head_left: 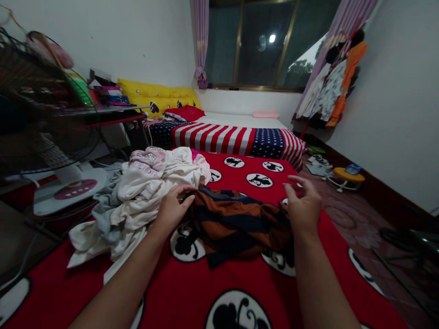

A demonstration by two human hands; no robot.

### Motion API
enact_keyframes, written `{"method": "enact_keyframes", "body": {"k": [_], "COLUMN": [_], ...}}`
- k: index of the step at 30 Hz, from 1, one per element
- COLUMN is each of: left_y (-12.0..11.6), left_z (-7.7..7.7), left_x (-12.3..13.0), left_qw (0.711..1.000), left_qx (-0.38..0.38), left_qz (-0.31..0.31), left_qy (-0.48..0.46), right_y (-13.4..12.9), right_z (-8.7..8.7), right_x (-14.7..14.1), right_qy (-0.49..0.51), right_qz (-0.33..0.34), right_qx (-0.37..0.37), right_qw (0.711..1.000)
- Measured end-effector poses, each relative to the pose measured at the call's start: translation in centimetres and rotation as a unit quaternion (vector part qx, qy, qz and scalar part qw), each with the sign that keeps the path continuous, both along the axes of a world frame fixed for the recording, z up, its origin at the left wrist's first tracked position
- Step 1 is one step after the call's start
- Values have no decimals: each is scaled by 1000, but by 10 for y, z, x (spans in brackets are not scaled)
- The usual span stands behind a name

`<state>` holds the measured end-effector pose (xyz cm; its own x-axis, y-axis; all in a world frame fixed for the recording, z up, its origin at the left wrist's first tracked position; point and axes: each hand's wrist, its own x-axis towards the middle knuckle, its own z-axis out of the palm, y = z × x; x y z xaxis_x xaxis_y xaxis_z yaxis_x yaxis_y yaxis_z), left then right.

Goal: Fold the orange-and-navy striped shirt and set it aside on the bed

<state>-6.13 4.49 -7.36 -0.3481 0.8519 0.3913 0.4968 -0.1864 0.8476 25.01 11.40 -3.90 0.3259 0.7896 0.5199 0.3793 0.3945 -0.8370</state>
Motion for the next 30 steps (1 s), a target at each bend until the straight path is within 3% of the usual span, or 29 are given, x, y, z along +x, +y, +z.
{"method": "enact_keyframes", "body": {"k": [2, 4, 8, 11, 14, 16, 19, 23, 25, 27, 28, 30], "left_y": [-3, -6, -9, -8, -8, -10, -12, -11, -10, -9, -9, -8], "left_z": [3, 7, 11, 10, 7, 4, -4, -10, -7, 1, 5, 15], "left_x": [4, 9, 17, 16, 14, 14, 20, 30, 30, 25, 19, 7], "left_qw": [999, 998, 997, 998, 997, 988, 965, 960, 979, 998, 999, 975], "left_qx": [-13, -17, -10, -4, -48, -94, -133, -109, -64, -13, 11, 57], "left_qz": [-29, -49, -57, -52, -41, -55, -102, -120, -81, -20, 4, 38], "left_qy": [-14, -40, -44, -25, 35, 106, 202, 226, 176, 50, -39, -213], "right_y": [4, 5, 5, 7, 6, 3, -5, -11, -11, -11, -10, -9], "right_z": [-15, -32, -51, -42, -19, -1, 18, 27, 29, 33, 36, 40], "right_x": [-17, -31, -39, -27, -12, -4, 0, -6, -10, -10, -9, -3], "right_qy": [-38, -106, -266, -296, -169, -25, 153, 257, 293, 326, 339, 357], "right_qz": [104, 152, 139, 116, 18, -40, -27, -15, -2, 13, 16, 6], "right_qx": [-93, -146, -195, -205, -82, 3, 33, 88, 110, 128, 139, 159], "right_qw": [990, 972, 934, 926, 982, 999, 987, 962, 950, 936, 930, 920]}}
